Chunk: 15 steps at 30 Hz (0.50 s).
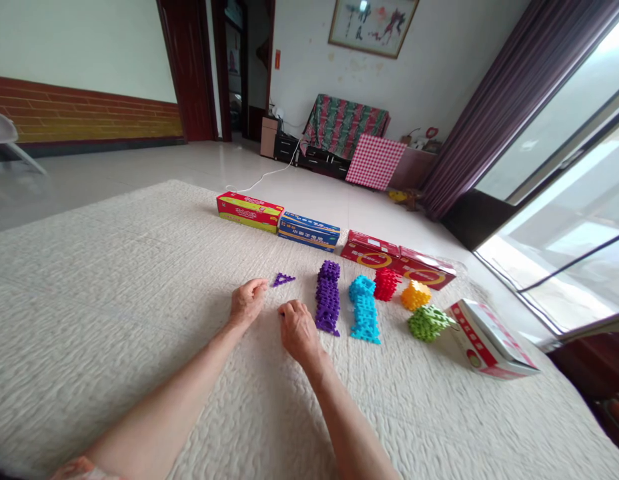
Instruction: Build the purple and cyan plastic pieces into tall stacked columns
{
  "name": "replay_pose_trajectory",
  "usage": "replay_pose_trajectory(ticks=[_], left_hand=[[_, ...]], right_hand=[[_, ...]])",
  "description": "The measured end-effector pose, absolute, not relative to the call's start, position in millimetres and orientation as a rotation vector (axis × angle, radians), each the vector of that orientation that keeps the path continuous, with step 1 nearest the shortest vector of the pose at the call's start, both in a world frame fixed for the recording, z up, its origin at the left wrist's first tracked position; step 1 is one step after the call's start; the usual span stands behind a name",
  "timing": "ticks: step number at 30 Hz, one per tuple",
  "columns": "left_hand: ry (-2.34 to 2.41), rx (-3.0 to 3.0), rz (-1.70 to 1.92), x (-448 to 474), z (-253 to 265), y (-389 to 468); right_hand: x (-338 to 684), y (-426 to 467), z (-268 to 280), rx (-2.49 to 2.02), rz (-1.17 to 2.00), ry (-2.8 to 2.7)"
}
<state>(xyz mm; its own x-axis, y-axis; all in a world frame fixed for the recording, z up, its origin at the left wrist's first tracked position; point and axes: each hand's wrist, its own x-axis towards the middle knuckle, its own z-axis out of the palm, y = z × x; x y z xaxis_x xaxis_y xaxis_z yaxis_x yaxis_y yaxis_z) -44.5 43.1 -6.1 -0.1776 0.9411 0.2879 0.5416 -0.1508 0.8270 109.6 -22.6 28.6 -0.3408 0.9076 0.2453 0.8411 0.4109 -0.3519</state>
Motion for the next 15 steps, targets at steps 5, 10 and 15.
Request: replay_pose_trajectory(ticks=[5,10,15], left_hand=[[1.707,1.660,1.252,-44.7,-6.1,43.6],[1.719,1.660,1.231,-45.1,-5.4,42.9],[1.731,1.672,1.217,-45.5,-6.4,43.7]], right_hand=[[132.6,-45.6,26.3,-1.230,0.408,-2.309],[137.1,-54.8,26.8,-1.392,0.308,-2.236],[136.8,-60.6,22.3,-1.346,0.201,-2.238]])
